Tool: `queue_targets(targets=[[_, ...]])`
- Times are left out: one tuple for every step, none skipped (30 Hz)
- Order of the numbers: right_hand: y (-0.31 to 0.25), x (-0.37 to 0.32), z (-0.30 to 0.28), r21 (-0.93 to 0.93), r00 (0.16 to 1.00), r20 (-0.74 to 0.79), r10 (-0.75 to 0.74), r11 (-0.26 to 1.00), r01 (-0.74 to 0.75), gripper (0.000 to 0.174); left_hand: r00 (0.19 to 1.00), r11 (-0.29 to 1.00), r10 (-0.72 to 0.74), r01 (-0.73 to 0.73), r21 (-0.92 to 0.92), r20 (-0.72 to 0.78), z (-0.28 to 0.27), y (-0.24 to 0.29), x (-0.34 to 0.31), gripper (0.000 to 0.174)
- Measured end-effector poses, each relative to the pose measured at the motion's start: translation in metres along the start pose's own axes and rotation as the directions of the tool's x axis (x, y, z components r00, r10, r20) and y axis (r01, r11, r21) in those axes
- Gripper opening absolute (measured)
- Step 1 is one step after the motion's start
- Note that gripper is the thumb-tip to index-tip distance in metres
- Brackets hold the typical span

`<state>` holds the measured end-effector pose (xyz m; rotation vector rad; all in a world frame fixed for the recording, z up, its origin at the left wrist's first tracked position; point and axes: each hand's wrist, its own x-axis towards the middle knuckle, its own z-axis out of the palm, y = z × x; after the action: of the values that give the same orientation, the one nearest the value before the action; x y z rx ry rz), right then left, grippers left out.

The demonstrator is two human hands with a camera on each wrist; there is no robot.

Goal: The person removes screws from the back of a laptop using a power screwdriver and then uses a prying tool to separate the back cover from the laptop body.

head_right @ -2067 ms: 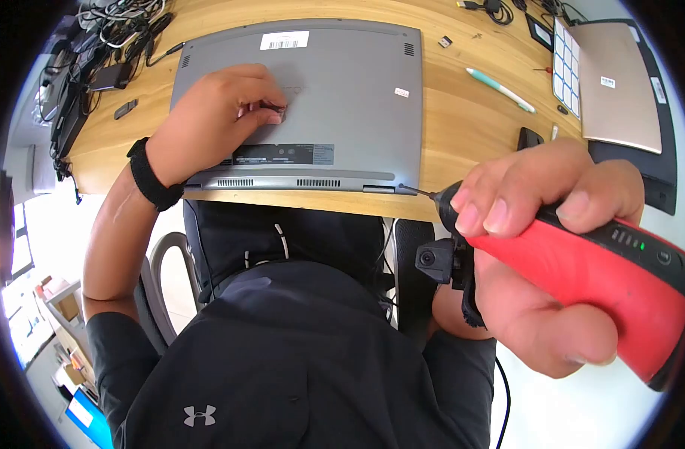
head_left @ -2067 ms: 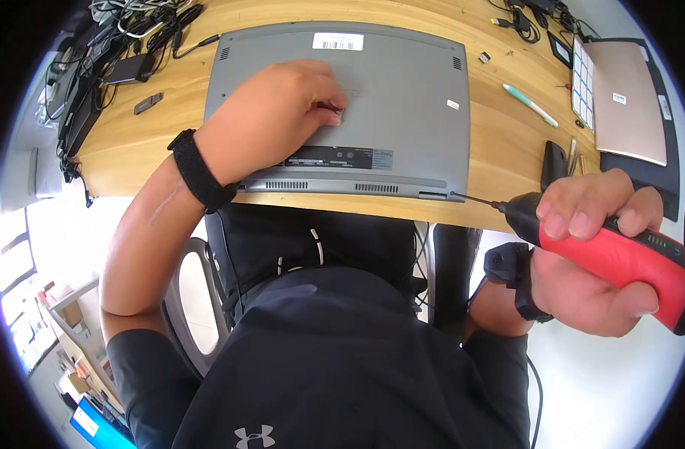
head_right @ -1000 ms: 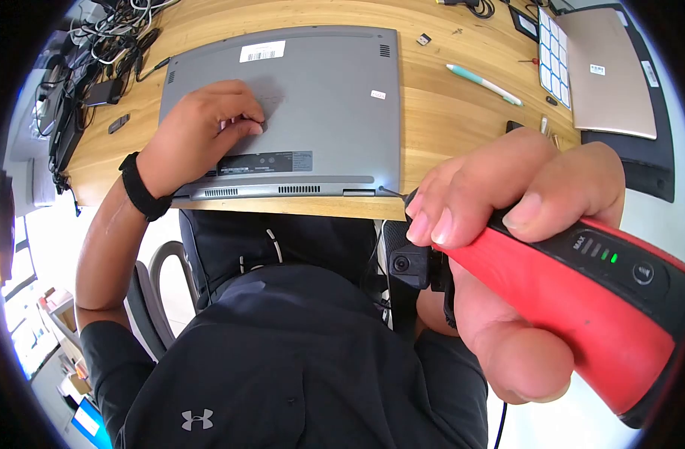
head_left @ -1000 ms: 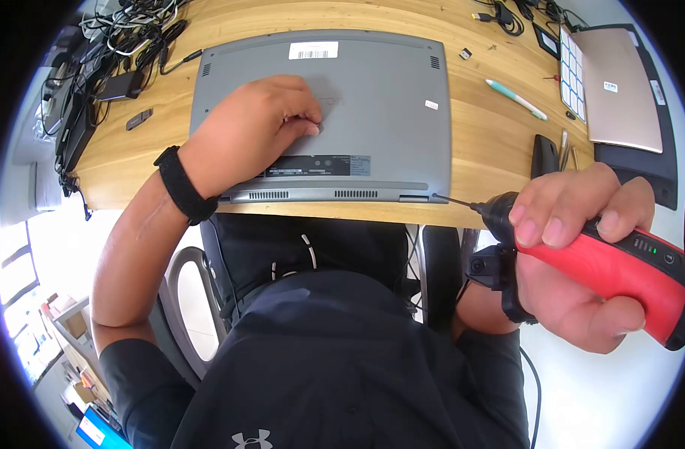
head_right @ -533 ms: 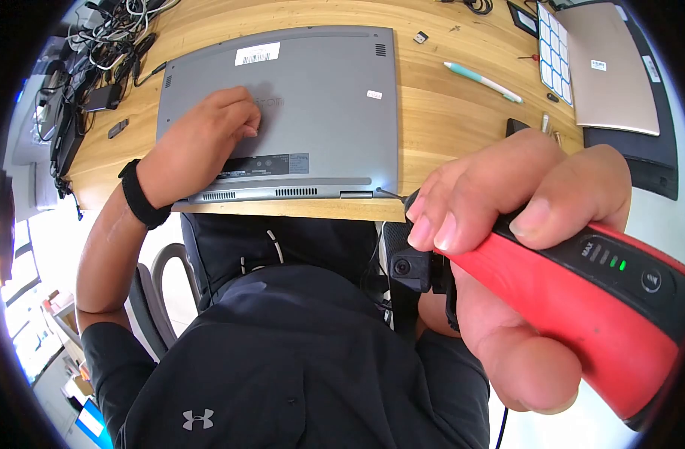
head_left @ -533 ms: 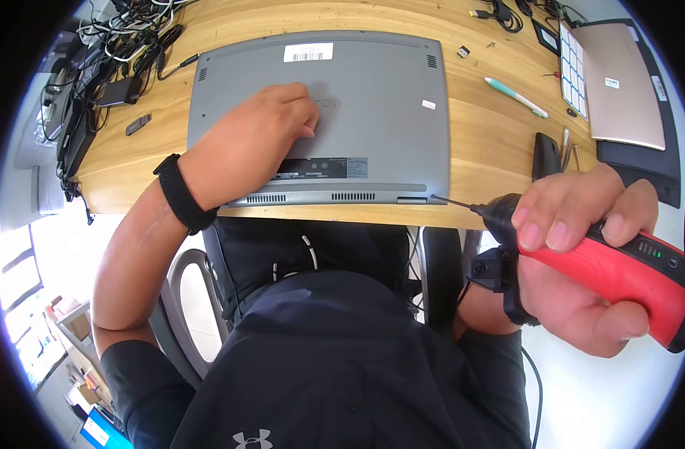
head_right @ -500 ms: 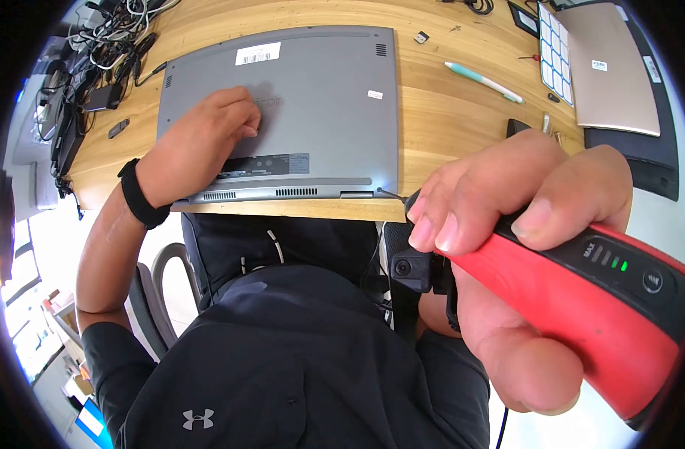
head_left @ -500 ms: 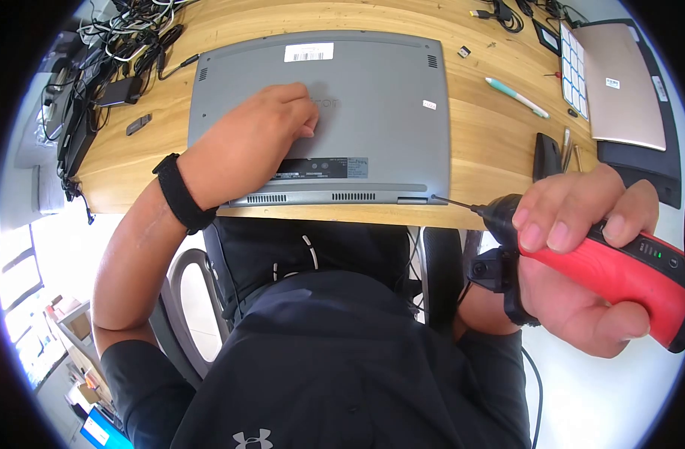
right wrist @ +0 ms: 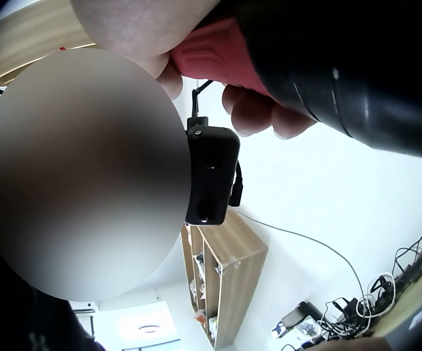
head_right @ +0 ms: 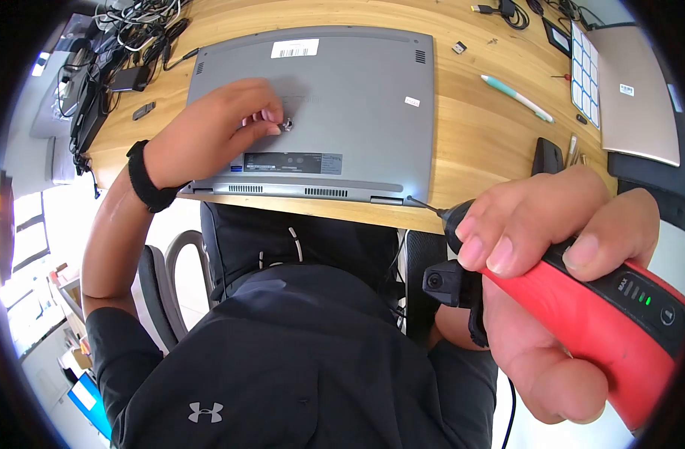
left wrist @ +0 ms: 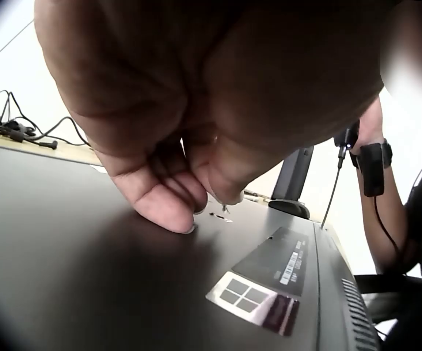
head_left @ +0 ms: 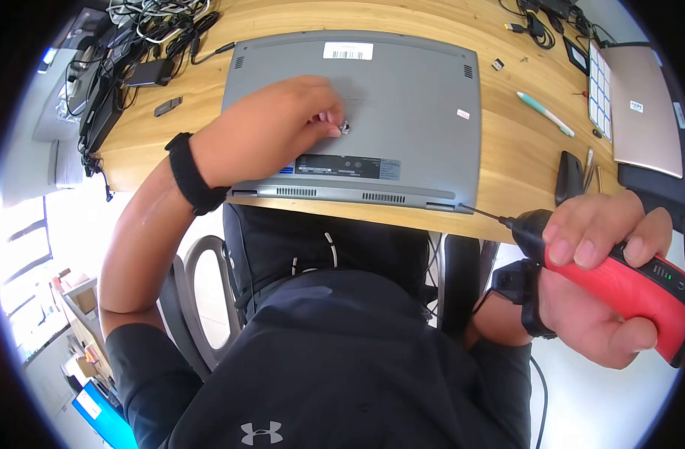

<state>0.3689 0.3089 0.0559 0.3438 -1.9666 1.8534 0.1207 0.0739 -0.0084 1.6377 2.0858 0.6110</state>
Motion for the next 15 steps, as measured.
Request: queue_targets(targets=[[-0.0003,0.0002,0.0006,-0.006,1.000,-0.004,0.004,1.000,-0.004,0.057,1.000,1.000,0.004,-0.004,0.002,-0.019,0.0026,-0.0006,0.0015,0.009],[-0.0006,0.0005,0.0012,-0.005,1.000,-0.001,0.003,1.000,-0.003,0.057,1.000,1.000,0.001,-0.001,0.002,-0.021,0.0046,-0.0010,0.0036,0.009],[-0.0010,0.0005,0.0017,-0.007,1.000,-0.006,0.007,1.000,-0.007,0.056,0.998,0.997,0.042,-0.039,0.062,-0.052,0.0067,-0.0012,0.0059,0.009],[-0.0012,0.0003,0.0022,-0.009,1.000,-0.011,0.011,1.000,-0.011,0.056,0.993,0.990,0.084,-0.074,0.123,-0.079,0.0079,-0.0014,0.0072,0.009],[-0.0013,0.0002,0.0022,-0.008,1.000,-0.009,0.010,1.000,-0.010,0.056,0.993,0.990,0.083,-0.073,0.124,-0.080,0.0085,-0.0015,0.0079,0.009],[-0.0014,-0.0001,0.0021,-0.012,1.000,-0.014,0.010,1.000,-0.010,0.057,0.992,0.988,0.092,-0.081,0.129,-0.088,0.0090,-0.0016,0.0087,0.008],[-0.0012,-0.0005,0.0021,-0.017,1.000,-0.020,0.010,1.000,-0.010,0.057,0.990,0.987,0.102,-0.089,0.134,-0.093,0.0091,-0.0016,0.0091,0.007],[-0.0006,-0.0003,0.0019,-0.017,1.000,-0.021,0.010,1.000,-0.011,0.057,0.990,0.987,0.103,-0.091,0.133,-0.092,0.0087,-0.0010,0.0090,0.007],[0.0002,-0.0001,0.0018,-0.019,1.000,-0.012,0.000,1.000,0.000,0.057,0.991,0.989,0.090,-0.078,0.129,-0.097,0.0083,0.0004,0.0084,0.006],[0.0006,-0.0001,0.0018,-0.021,1.000,-0.002,-0.010,1.000,0.010,0.057,0.992,0.990,0.077,-0.064,0.124,-0.102,0.0087,0.0012,0.0083,0.005],[0.0002,0.0001,0.0020,-0.024,1.000,-0.002,-0.008,1.000,0.008,0.057,0.992,0.990,0.079,-0.066,0.122,-0.102,0.0097,0.0011,0.0086,0.005],[-0.0005,0.0009,0.0026,-0.033,1.000,0.013,-0.003,0.999,0.004,0.057,0.991,0.989,0.084,-0.070,0.131,-0.103,0.0107,0.0009,0.0086,0.005],[-0.0008,0.0017,0.0033,-0.043,1.000,0.029,-0.001,0.999,0.002,0.057,0.991,0.987,0.089,-0.074,0.143,-0.104,0.0114,0.0006,0.0082,0.005],[-0.0007,0.0025,0.0040,-0.043,0.999,0.032,-0.001,0.999,0.003,0.057,0.990,0.987,0.088,-0.073,0.143,-0.107,0.0118,0.0005,0.0078,0.005],[-0.0005,0.0033,0.0047,-0.044,0.999,0.036,-0.007,0.999,0.008,0.057,0.990,0.983,0.095,-0.078,0.164,-0.104,0.0122,0.0004,0.0073,0.005]])
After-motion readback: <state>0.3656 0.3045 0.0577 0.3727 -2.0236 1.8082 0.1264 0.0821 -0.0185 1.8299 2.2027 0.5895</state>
